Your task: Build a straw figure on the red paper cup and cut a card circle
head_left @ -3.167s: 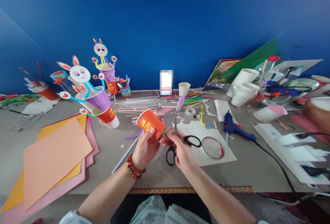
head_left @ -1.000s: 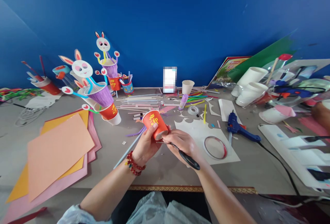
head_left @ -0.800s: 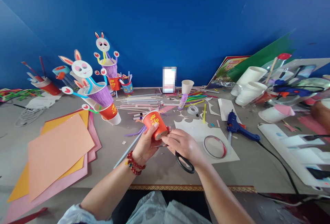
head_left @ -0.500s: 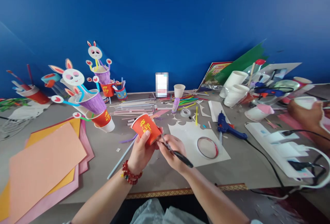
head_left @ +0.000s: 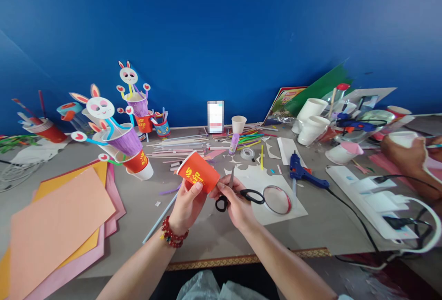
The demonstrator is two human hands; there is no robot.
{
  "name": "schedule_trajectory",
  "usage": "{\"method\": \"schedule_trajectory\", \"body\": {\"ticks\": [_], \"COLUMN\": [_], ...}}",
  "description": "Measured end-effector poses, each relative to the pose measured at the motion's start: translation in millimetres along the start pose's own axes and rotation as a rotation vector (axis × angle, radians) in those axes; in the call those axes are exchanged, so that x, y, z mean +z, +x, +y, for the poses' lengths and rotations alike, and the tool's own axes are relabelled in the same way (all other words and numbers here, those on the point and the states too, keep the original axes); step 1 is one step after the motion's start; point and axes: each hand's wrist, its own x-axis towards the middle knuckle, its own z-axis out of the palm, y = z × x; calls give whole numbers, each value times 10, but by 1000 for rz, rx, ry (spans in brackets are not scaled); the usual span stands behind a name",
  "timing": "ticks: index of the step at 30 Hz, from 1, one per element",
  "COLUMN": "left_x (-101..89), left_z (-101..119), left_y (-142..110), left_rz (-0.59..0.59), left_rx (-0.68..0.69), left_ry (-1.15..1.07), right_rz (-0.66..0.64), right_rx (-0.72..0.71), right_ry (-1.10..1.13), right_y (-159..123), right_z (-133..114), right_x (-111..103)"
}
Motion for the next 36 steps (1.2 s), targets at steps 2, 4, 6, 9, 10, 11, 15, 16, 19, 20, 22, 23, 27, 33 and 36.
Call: {"method": "schedule_trajectory", "body": {"ticks": [2, 4, 6, 9, 10, 11, 15, 16, 19, 20, 22, 23, 27, 33, 36], "left_x": [4, 8, 14, 18, 18, 15, 5, 5, 11, 13, 15, 15, 17, 0, -12], "left_z": [-7, -19, -34, -50, -52, -52, -40, -40, -49, -54, -58, -56, -16, 1, -31], "left_y": [2, 3, 5, 9, 12, 15, 24, 22, 5, -1, -13, -17, -24, -24, -6], "left_rz": [2, 0, 14, 32, 26, 13, -39, -40, -40, -45, -47, -43, 7, -31, -11], "left_rx": [9, 8, 19, 36, 33, 24, -1, 3, 12, 2, -20, -29, -33, -108, -128], "left_ry": [-1, 2, 9, 28, 28, 23, -20, -31, -59, -61, -56, -53, -62, -155, -148], "right_rz": [21, 44, 71, 99, 98, 92, 67, 73, 66, 51, 17, 10, 46, 105, 55], "right_rx": [-23, -41, -48, -31, -21, -9, -5, -29, -119, -142, -178, -196, -283, -415, -505], "right_ry": [1, -13, -37, -31, -18, -6, -14, -50, -253, -334, -453, -485, -576, -740, -787], "right_y": [1, 7, 15, 28, 33, 37, 34, 24, -27, -47, -78, -89, -94, -92, -91], "right_z": [4, 3, -8, -42, -54, -64, -82, -82, -85, -86, -88, -86, -56, -69, -127], "right_x": [-9, -19, -30, -42, -44, -45, -55, -61, -76, -79, -79, -78, -85, -74, -36]}}
